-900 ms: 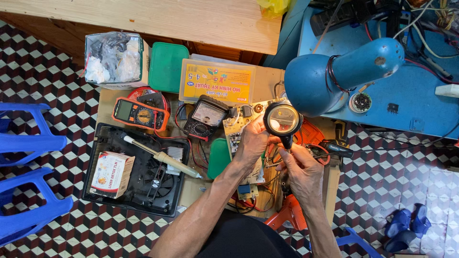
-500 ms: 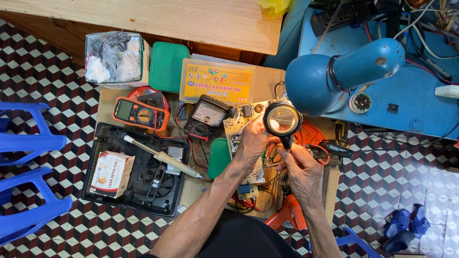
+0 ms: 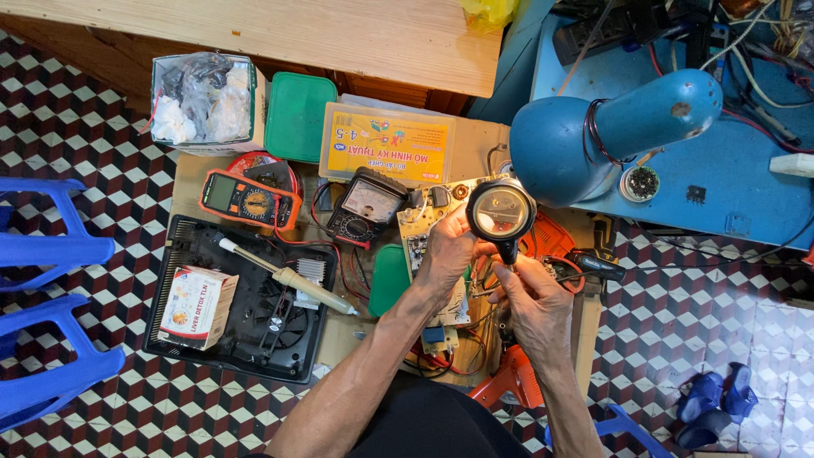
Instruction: The person inspects a circuit board with a magnifying glass, then uses a hot air gun to heat specific areas of the board. They repeatedly flip and rotate the board while applying heat to different components.
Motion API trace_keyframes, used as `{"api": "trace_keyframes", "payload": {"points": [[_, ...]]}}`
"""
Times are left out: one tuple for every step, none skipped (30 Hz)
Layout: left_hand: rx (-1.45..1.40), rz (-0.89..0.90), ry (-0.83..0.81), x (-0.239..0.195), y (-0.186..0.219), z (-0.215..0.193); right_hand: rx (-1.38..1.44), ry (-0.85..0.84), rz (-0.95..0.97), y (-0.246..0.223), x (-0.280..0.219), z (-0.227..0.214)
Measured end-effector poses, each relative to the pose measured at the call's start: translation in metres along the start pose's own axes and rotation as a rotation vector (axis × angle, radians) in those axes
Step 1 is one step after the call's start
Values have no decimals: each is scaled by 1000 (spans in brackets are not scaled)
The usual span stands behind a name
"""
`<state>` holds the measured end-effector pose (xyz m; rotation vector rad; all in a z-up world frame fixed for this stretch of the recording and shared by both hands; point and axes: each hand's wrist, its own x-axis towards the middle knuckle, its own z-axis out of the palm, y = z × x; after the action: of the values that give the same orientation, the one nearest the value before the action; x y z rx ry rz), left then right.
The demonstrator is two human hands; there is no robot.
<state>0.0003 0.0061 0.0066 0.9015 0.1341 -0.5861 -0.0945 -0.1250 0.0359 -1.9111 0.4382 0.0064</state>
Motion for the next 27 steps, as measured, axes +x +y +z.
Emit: {"api": "trace_keyframes", "payload": {"points": [[6, -1, 3, 0, 0, -1, -7, 1, 3, 1, 0, 0], [12, -2, 6, 0, 1, 0, -15, 2, 6, 1, 0, 0], [18, -3, 8, -1, 2, 0, -23, 3, 8, 2, 0, 0], [20, -4, 8, -1, 3, 1, -27, 3, -5, 2, 1, 0], [23, -5, 7, -1, 4, 2, -32, 2, -18, 3, 1, 0], [25, -6, 7, -2, 5, 2, -37, 1, -32, 3, 1, 0], [24, -7, 8, -2, 7, 3, -32, 4, -21, 3, 1, 0], [22, -8, 9, -3, 8, 3, -28, 6, -11, 4, 0, 1], [21, -9, 11, -4, 9, 2, -24, 9, 0, 3, -1, 1], [20, -8, 10, -4, 9, 2, -27, 9, 7, 3, -1, 1], [20, -7, 9, -4, 9, 2, -31, 10, 14, 2, -1, 2], [19, -6, 8, -4, 9, 2, -35, 11, 21, 0, -1, 2], [15, -10, 3, -4, 8, 1, -27, 9, 12, -1, -1, 3], [11, -13, -2, -4, 7, 1, -18, 7, 4, -3, -1, 3], [7, -16, -7, -4, 6, 0, -10, 5, -4, -5, -1, 2], [-32, 2, -23, -4, 7, -2, -38, 8, 39, -7, -3, 1], [-70, 20, -40, -5, 9, -6, -65, 11, 82, -9, -7, -3], [-104, 38, -44, -9, 13, -15, -87, 2, 127, -11, -12, -4], [-5, 41, 21, -14, 18, -28, -76, -8, 194, -12, -19, -7], [91, 44, 78, -18, 23, -41, -70, -10, 258, -13, -26, -16], [187, 45, 134, -22, 28, -56, -64, -12, 322, -12, -32, -23], [202, 16, 212, -27, 31, -73, -121, -6, 301, -11, -39, -32], [217, -14, 290, -32, 32, -90, -178, -1, 280, -9, -47, -42], [266, -13, 327, -38, 30, -106, -236, 4, 259, -6, -54, -51], [316, -12, 364, -45, 24, -120, -245, 36, 253, -4, -60, -60], [368, -55, 373, -51, 15, -131, -252, 67, 245, -1, -65, -67], [421, -99, 381, -58, 4, -141, -259, 98, 237, 2, -69, -74]]}}
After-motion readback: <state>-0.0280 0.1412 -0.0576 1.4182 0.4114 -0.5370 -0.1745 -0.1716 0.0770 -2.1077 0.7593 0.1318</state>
